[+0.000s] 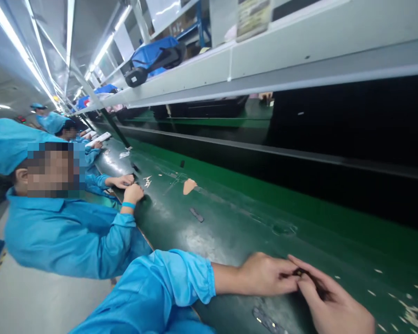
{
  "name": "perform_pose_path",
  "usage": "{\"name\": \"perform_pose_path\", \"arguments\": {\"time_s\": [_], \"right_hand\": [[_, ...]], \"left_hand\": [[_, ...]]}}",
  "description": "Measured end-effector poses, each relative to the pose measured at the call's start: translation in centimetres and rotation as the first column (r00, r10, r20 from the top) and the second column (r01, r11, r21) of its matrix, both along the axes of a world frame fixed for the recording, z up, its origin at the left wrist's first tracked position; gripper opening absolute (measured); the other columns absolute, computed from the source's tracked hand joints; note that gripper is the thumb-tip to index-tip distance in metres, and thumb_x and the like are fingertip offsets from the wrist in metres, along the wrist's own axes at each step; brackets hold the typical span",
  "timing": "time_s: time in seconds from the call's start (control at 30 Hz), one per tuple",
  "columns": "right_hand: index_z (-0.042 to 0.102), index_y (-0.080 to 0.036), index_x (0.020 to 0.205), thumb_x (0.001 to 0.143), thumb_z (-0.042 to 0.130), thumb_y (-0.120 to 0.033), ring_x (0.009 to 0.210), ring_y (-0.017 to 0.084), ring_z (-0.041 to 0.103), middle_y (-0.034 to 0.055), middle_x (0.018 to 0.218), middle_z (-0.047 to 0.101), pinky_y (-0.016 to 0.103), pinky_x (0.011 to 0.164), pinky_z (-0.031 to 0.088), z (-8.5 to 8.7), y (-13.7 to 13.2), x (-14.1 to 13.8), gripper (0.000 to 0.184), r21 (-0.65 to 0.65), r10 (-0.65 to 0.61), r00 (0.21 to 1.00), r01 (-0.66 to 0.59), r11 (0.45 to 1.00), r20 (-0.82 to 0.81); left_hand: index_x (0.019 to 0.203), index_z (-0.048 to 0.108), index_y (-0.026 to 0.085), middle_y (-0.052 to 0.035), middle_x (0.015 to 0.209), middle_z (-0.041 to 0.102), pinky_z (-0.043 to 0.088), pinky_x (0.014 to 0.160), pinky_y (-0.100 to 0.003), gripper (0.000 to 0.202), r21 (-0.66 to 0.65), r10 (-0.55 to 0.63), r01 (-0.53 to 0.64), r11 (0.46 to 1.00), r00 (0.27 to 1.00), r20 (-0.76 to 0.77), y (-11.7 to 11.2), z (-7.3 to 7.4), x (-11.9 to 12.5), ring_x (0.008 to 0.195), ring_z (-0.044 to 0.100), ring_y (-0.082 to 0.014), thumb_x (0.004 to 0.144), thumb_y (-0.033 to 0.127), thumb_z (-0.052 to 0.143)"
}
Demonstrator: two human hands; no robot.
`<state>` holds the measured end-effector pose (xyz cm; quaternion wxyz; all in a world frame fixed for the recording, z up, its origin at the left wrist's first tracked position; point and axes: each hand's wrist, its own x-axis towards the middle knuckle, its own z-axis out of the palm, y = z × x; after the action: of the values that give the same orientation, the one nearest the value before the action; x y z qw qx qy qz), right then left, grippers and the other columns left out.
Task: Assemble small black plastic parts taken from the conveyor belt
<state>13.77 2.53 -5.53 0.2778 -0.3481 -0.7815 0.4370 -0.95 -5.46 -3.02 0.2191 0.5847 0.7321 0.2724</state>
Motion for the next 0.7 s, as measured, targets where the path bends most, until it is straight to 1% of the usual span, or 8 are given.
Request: {"name": "perform_pose_path", "arguments": {"time_s": [0.07,0.13,0.2,0.33,0.43,0.53,0.6,0.7], "right_hand": [[0.078,-0.037,0.112,0.083,0.061,-0.052,0.087,0.039,0.076,0.0096,0.104,0.079,0.053,0.065,0.060,1.1,-0.7,-0.6,0.037,-0.042,-0.091,0.995,0.092,0.995,0.035],[0.078,-0.033,0.106,0.082,0.059,-0.050,0.092,0.039,0.075,0.0095,0.104,0.079,0.053,0.073,0.061,2.7,-1.7,-1.3,0.035,-0.092,-0.139,0.990,0.140,0.986,0.018],[0.077,-0.030,0.097,0.082,0.059,-0.044,0.096,0.035,0.076,0.0091,0.101,0.080,0.050,0.083,0.062,4.2,-2.4,-1.9,0.027,-0.213,-0.203,0.976,0.182,0.960,-0.080],[0.072,-0.021,0.099,0.084,0.060,-0.037,0.098,0.027,0.076,0.0098,0.102,0.080,0.046,0.092,0.062,4.9,-1.7,-2.8,0.025,-0.409,-0.200,0.905,0.032,0.912,-0.374],[0.070,-0.023,0.102,0.088,0.060,-0.036,0.096,0.022,0.075,0.0062,0.102,0.079,0.039,0.086,0.064,4.1,-0.7,-3.1,0.022,-0.442,-0.241,0.893,0.053,0.895,-0.380],[0.068,-0.022,0.107,0.090,0.059,-0.037,0.093,0.021,0.075,0.0062,0.105,0.078,0.036,0.077,0.065,3.7,-0.8,-3.3,0.024,-0.457,-0.241,0.893,0.045,0.888,-0.380],[0.068,-0.022,0.109,0.089,0.061,-0.036,0.095,0.021,0.074,0.0070,0.107,0.078,0.035,0.074,0.065,3.7,-1.0,-3.4,0.025,-0.458,-0.229,0.892,0.027,0.888,-0.391],[0.069,-0.021,0.107,0.084,0.067,-0.032,0.101,0.022,0.073,0.0077,0.110,0.077,0.035,0.083,0.063,3.6,-1.0,-3.5,0.026,-0.439,-0.209,0.891,0.012,0.898,-0.404]], "left_hand": [[0.079,0.068,0.023,-0.0001,0.078,0.075,0.054,0.068,-0.026,0.015,-0.003,0.047,-0.047,0.999,0.998,0.042,-0.3,0.2,0.1,0.077,0.073,-0.0204,0.087,0.037,0.067],[0.086,0.072,0.021,-0.0040,0.085,0.077,0.058,0.076,-0.030,0.016,0.008,0.064,-0.067,0.998,0.977,0.203,-0.9,0.9,0.0,0.083,0.074,-0.0231,0.089,0.033,0.063],[0.091,0.072,0.017,-0.0075,0.093,0.078,0.059,0.081,-0.031,0.018,0.047,0.042,-0.072,0.996,0.888,0.458,-1.5,1.8,-0.3,0.089,0.074,-0.0225,0.091,0.029,0.058],[0.093,0.067,0.015,-0.0103,0.088,0.078,0.061,0.074,-0.030,0.028,0.019,0.072,-0.124,0.992,0.691,0.720,-0.2,2.4,-2.0,0.079,0.074,-0.0203,0.088,0.042,0.068],[0.104,0.068,0.015,-0.0091,0.088,0.078,0.060,0.068,-0.029,0.046,0.021,0.043,-0.096,0.995,0.619,0.784,1.3,1.6,-2.9,0.073,0.074,-0.0191,0.080,0.053,0.077],[0.111,0.069,0.015,-0.0099,0.094,0.079,0.062,0.070,-0.031,0.054,0.018,0.027,-0.072,0.997,0.574,0.819,1.2,1.1,-2.9,0.075,0.075,-0.0203,0.078,0.056,0.079],[0.113,0.070,0.015,-0.0105,0.097,0.079,0.063,0.073,-0.034,0.053,0.028,0.012,-0.061,0.998,0.575,0.818,0.8,1.2,-2.7,0.077,0.076,-0.0216,0.079,0.054,0.079],[0.111,0.072,0.015,-0.0105,0.099,0.079,0.062,0.080,-0.035,0.046,0.070,-0.038,-0.026,0.997,0.636,0.771,0.7,1.4,-2.5,0.081,0.076,-0.0215,0.083,0.051,0.076]]}}
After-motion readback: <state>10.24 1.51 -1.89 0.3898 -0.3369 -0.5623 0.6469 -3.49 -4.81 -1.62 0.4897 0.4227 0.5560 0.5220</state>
